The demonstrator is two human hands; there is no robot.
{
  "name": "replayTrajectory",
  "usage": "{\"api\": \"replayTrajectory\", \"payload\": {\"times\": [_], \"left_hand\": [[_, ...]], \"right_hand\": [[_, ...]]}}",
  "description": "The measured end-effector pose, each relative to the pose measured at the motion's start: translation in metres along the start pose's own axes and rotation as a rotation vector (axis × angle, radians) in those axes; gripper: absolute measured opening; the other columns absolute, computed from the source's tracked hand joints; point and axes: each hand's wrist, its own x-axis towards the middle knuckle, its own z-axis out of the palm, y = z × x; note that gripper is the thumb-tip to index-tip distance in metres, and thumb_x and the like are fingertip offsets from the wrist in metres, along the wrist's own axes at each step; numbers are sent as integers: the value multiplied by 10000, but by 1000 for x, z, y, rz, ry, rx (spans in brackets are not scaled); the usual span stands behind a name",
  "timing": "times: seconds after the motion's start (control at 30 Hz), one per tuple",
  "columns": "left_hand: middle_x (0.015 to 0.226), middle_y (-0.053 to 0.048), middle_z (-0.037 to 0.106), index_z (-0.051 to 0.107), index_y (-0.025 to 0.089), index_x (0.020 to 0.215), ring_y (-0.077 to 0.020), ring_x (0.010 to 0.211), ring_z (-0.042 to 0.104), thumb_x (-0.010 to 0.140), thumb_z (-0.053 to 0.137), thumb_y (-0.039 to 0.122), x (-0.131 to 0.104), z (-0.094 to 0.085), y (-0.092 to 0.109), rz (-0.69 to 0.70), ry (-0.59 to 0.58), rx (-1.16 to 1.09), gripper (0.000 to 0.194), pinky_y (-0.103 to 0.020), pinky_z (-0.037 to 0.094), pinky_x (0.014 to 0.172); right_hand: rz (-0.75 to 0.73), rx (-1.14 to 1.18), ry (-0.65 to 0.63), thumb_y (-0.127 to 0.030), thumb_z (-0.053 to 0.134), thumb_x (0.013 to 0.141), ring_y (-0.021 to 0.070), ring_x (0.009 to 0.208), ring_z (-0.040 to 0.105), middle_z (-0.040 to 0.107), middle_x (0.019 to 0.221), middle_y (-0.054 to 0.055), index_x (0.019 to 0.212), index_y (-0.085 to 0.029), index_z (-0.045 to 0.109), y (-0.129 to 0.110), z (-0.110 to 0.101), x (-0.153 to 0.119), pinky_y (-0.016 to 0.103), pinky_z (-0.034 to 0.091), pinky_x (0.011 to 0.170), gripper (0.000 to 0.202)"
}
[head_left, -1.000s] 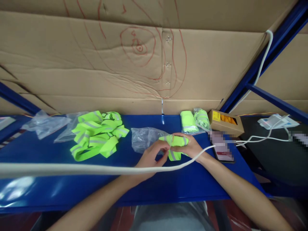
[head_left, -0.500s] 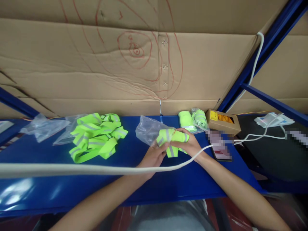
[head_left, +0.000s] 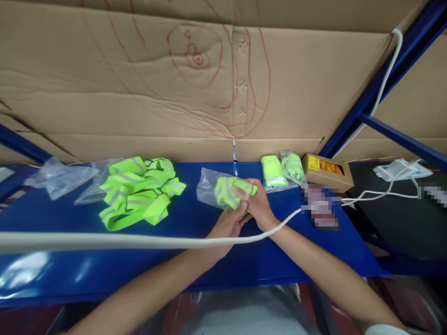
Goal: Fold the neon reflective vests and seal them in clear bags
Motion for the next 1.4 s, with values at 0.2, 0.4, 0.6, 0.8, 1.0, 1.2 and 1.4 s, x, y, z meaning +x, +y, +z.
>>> {"api": "replayTrajectory", "payload": {"times": [0.2,0.4,0.6,0.8,1.0,1.2,1.4], "left_hand": [[1281,-55,721,672,208,1273,-300,1296,607,781,858,273,0,0,15,59,51,73,529,-399,490,1078],[1218,-89,749,722,168,1191,-310,1196,669,678,919,258,11,-10,23,187,103,215,557,-439,498,1063],[1176,-107,761,745,150,1129,-298,1118,700,683,917,288,15,-19,28,193,111,264,498,-427,512,1019],[1160,-120,756,740,131,1119,-292,1086,702,756,870,318,10,-10,46,190,32,241,428,-422,522,983],[1240,-112,729,727,175,1197,-283,1121,684,790,849,363,16,-22,32,91,-16,175,465,-396,524,952],[1060,-81,756,754,193,1093,-216,963,699,693,923,386,12,-24,4,-140,36,70,475,-362,531,920],[842,-19,680,730,202,947,-153,785,634,874,768,410,4,-13,13,-120,-84,46,224,-314,526,814]], "right_hand": [[146,248,-283,-499,919,619,248,1107,673,690,1231,69,1318,-270,514,-8,-17,-6,340,560,902,840],[21,-22,-389,-657,815,678,224,934,699,724,1082,46,1217,-258,586,-19,-27,-3,310,559,765,709],[-53,-490,-327,-647,783,743,112,403,476,511,576,-62,813,-224,560,-27,-43,1,248,314,395,483],[52,-108,-562,-584,828,734,133,621,619,667,792,-24,1123,-222,605,-34,-50,1,270,528,582,576],[-57,-434,-379,-679,751,763,196,513,648,674,615,13,850,-207,658,-26,-49,3,307,503,514,489],[-250,-735,-179,-616,737,803,225,581,612,548,504,16,660,-234,613,-15,-37,-2,313,408,591,427],[41,-297,-619,-720,614,830,194,591,649,675,683,18,928,-215,649,-20,-39,-2,300,515,539,516]]}}
